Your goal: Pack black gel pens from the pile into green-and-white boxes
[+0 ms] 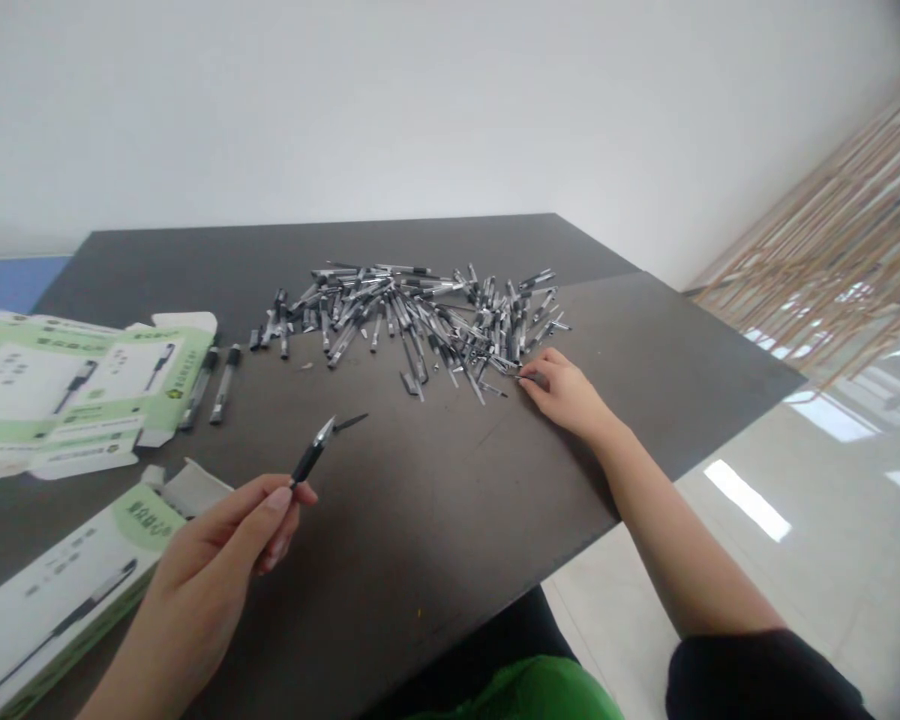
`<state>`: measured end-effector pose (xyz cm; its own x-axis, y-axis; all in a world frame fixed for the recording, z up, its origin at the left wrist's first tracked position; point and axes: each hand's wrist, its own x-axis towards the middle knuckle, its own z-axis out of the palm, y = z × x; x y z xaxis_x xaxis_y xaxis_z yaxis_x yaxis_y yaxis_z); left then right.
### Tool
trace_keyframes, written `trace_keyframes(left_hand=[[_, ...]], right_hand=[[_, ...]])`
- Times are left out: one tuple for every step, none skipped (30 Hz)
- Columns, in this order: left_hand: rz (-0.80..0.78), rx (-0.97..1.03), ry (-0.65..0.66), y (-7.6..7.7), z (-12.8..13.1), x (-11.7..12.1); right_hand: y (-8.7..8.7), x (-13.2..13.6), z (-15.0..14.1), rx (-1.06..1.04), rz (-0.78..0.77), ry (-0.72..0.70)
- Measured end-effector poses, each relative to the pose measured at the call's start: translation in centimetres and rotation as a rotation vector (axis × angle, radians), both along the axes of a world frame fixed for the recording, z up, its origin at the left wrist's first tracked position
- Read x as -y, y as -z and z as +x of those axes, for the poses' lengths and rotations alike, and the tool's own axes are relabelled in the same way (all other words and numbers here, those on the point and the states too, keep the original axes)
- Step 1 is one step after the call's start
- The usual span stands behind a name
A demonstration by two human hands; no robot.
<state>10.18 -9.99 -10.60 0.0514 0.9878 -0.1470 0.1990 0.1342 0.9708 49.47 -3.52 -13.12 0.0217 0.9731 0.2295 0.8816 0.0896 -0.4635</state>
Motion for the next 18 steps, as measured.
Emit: trace_keyframes(left_hand=[[0.006,-0.016,0.019,0.1,0.0,0.0],[0.009,-0.033,0.041,0.3,0.0,0.0],[0.011,-0.047,0.061,0.4,0.1,0.0],[0.015,-0.057,0.077,0.4,0.1,0.0],[0.014,-0.063,0.091,0.5,0.3,0.0],[0.014,-0.067,0.105,0.5,0.4,0.0],[0.015,-0.070,0.119,0.5,0.5,0.1],[0.016,-0.073,0.135,0.4,0.6,0.2],[0.018,-0.080,0.155,0.3,0.8,0.2],[0.017,-0.088,0.176,0.2,0.9,0.3],[0.018,-0.097,0.194,0.0,1.0,0.4],[0.018,-0.105,0.208,-0.1,1.0,0.4],[0.017,-0.112,0.216,-0.3,1.1,0.4],[0.016,-0.117,0.217,-0.4,1.1,0.4],[0.015,-0.119,0.214,-0.5,1.1,0.4],[0.013,-0.120,0.211,-0.6,1.1,0.4],[0.011,-0.118,0.209,-0.6,1.1,0.4],[0.009,-0.113,0.208,-0.7,1.1,0.4]], right_hand=[[-0.3,0.1,-0.2,-0.030,0.019,0.012],[-0.8,0.3,-0.5,-0.095,0.043,0.029],[-1.4,0.5,-1.0,-0.197,0.064,0.037],[-2.2,0.8,-1.7,-0.329,0.076,0.025],[-3.1,1.1,-2.6,-0.471,0.074,-0.012],[-4.1,1.5,-3.6,-0.603,0.049,-0.086],[-5.0,1.8,-4.8,-0.704,0.015,-0.180],[-5.8,2.1,-6.0,-0.768,-0.024,-0.267],[-6.5,2.3,-7.3,-0.810,-0.070,-0.341],[-6.9,2.5,-8.5,-0.839,-0.102,-0.399],[-7.1,2.5,-9.7,-0.856,-0.130,-0.448],[-7.1,2.4,-10.8,-0.868,-0.153,-0.488],[-6.9,2.3,-11.7,-0.879,-0.171,-0.521],[-6.7,2.2,-12.5,-0.895,-0.187,-0.549],[-6.3,2.0,-13.2,-0.919,-0.200,-0.567],[-6.0,1.9,-13.7,-0.949,-0.210,-0.577],[-5.7,1.9,-14.0,-0.980,-0.214,-0.576],[-5.4,1.9,-14.3,-1.006,-0.214,-0.570]])
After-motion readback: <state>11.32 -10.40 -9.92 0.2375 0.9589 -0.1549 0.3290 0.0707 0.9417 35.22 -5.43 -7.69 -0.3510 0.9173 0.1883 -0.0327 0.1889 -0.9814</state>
